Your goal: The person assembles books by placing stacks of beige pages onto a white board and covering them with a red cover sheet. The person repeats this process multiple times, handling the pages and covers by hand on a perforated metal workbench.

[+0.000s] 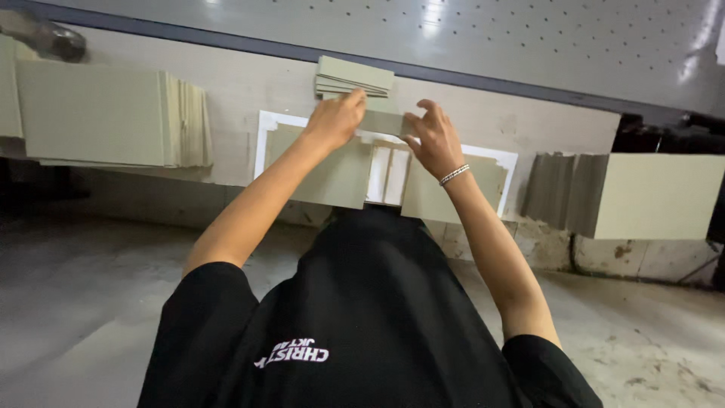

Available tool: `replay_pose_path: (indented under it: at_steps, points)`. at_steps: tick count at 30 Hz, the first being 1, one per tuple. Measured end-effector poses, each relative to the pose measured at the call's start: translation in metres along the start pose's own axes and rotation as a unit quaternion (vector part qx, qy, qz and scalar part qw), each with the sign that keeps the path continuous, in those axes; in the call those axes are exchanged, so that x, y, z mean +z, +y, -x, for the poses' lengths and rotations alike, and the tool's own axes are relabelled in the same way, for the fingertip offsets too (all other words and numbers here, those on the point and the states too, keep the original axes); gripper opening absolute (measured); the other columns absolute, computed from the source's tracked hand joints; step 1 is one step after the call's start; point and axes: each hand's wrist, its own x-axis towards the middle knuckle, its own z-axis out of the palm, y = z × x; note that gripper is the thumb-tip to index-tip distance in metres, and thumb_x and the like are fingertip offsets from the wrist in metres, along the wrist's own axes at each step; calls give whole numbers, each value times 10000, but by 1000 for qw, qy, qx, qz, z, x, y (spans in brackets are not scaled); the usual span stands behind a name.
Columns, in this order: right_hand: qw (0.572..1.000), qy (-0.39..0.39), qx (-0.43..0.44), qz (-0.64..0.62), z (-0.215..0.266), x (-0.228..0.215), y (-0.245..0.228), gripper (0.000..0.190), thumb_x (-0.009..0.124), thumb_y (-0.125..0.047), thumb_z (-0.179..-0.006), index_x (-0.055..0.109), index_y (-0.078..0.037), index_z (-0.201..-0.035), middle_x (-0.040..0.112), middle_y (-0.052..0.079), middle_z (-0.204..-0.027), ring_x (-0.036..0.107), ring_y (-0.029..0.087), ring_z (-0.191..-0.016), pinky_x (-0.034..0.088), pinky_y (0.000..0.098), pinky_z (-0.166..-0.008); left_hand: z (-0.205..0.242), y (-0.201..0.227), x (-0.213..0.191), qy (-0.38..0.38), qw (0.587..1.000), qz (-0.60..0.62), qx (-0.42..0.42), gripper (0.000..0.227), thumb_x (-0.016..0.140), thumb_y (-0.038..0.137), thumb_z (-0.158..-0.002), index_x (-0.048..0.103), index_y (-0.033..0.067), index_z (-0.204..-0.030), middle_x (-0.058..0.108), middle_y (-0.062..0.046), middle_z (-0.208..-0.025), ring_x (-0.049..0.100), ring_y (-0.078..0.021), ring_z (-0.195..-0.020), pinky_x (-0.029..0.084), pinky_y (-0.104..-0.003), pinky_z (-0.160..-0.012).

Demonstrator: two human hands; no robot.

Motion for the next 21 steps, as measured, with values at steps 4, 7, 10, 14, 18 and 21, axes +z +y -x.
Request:
replay_pose_path:
  at_steps: [4,7,10,14,18,21]
  points:
    - [992,22,122,-9,32,-20,-3,449,873,-105,-816,682,-55,-1219,501,148,-1303,662,359,-1039,553,429,-879,13,-12,7,84,994,-35,-68,227,727,92,-909,677,22,-1118,624,-108,-1221,727,-337,-963,625,-460,-747]
    - [965,17,248,-82,62,-16,0,411,866,-128,-855,684,-50,-1215,510,129,-1291,705,350,-993,603,429,-831,35,-4,-9,83,985,-3,-154,334,757,131,-918,623,3,-1196,579,-140,-1247,711,-341,-1021,630,-465,-788]
    - [925,15,339,-171,89,-1,-3,407,857,-125,-864,685,-51,-1226,520,119,-1303,709,333,-990,607,415,-827,46,0,-2,110,965,105,-212,439,785,212,-902,563,19,-1229,568,-154,-1240,690,-385,-1049,613,-521,-813]
    - [894,28,360,-266,103,23,-17,419,871,-197,-879,688,-48,-1225,531,133,-1290,706,357,-1011,613,398,-834,38,-6,6,128,922,238,-276,534,812,360,-872,534,105,-1249,578,-126,-1219,661,-413,-1107,567,-557,-903]
    - [875,64,351,-327,103,29,-24,436,881,-200,-873,683,-14,-1213,504,164,-1295,717,347,-952,617,366,-856,29,-4,8,59,934,222,-273,530,831,309,-846,605,69,-1260,507,-157,-1344,646,-438,-1162,568,-553,-946]
    - [871,73,348,-339,101,27,-28,451,879,-222,-885,683,8,-1219,512,174,-1287,718,339,-953,619,349,-865,30,-5,7,32,930,236,-282,598,832,358,-802,640,111,-1312,411,-138,-1401,635,-458,-1179,555,-563,-985]
